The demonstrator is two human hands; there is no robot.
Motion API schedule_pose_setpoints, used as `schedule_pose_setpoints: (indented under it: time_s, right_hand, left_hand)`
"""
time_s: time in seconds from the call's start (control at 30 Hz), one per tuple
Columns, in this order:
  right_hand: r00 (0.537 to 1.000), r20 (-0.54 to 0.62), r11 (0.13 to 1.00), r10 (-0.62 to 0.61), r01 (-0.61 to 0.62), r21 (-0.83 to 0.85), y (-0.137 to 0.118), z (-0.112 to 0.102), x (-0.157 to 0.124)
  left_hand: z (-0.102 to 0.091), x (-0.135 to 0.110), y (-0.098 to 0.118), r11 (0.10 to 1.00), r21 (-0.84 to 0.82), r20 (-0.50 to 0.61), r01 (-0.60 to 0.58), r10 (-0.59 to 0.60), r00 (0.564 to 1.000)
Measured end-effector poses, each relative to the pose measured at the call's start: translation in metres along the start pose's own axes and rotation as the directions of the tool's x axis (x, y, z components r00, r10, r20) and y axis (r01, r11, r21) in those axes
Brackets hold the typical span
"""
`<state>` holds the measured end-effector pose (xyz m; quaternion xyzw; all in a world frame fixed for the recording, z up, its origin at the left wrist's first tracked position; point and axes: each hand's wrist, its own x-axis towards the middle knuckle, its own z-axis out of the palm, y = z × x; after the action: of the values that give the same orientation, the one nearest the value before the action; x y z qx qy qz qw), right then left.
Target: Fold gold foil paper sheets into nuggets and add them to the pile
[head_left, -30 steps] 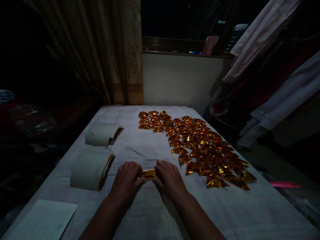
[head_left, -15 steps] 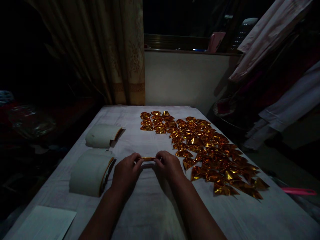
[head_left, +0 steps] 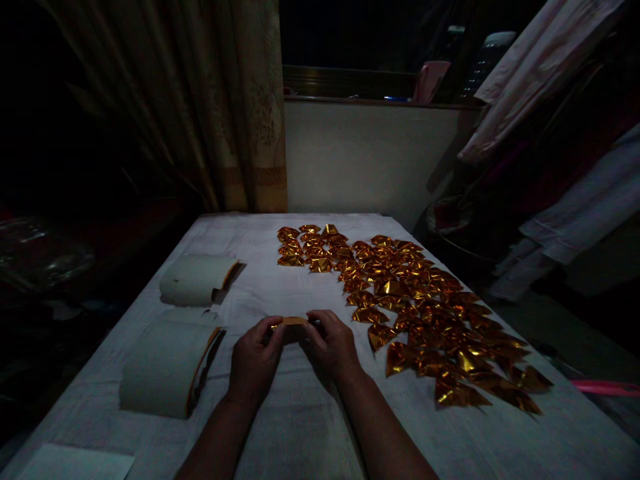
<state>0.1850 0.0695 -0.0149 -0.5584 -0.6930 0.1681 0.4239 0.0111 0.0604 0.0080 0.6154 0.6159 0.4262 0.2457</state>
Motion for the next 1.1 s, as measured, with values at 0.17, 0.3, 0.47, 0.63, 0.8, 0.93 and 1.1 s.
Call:
schedule_pose_setpoints:
  time_s: [0.17,0.3,0.47,0.63,0.8,0.93,1.1]
  right_hand:
    - [1.0,-0.019,0.999,0.008,-0.007,0.048,0.006,0.004,0.0]
    - [0.999,-0.033,0.993,0.042,-0.038,0.114,0.008,0.005,0.001]
    - [0.996,-0.032,0.981,0.083,-0.076,0.178,0.007,0.005,0.002]
    - [0.995,-0.037,0.979,0.091,-0.082,0.186,0.005,0.004,0.002]
    - [0.996,-0.032,0.979,0.085,-0.077,0.188,0.004,0.002,0.003]
    - [0.998,-0.039,0.986,0.057,-0.05,0.16,0.001,0.002,0.002]
    - [0.997,-0.078,0.993,-0.015,0.024,0.118,0.001,0.002,0.0]
  left_hand:
    - [0.0,0.002,-0.002,1.0,-0.029,-0.027,-0.002,0.001,1.0]
    - [0.001,0.003,-0.007,0.998,-0.057,-0.013,0.001,-0.002,1.0]
    - [0.005,0.002,-0.015,0.998,-0.055,-0.016,0.005,-0.006,1.0]
    - [0.005,0.002,-0.017,1.0,-0.015,-0.015,-0.013,0.013,1.0]
    - [0.006,0.002,-0.019,0.999,0.026,-0.013,-0.03,0.031,0.999]
    - [0.008,0.001,-0.021,0.997,0.06,-0.041,-0.047,0.05,0.998]
    - [0.007,0.002,-0.019,0.991,0.119,-0.066,-0.061,0.069,0.995]
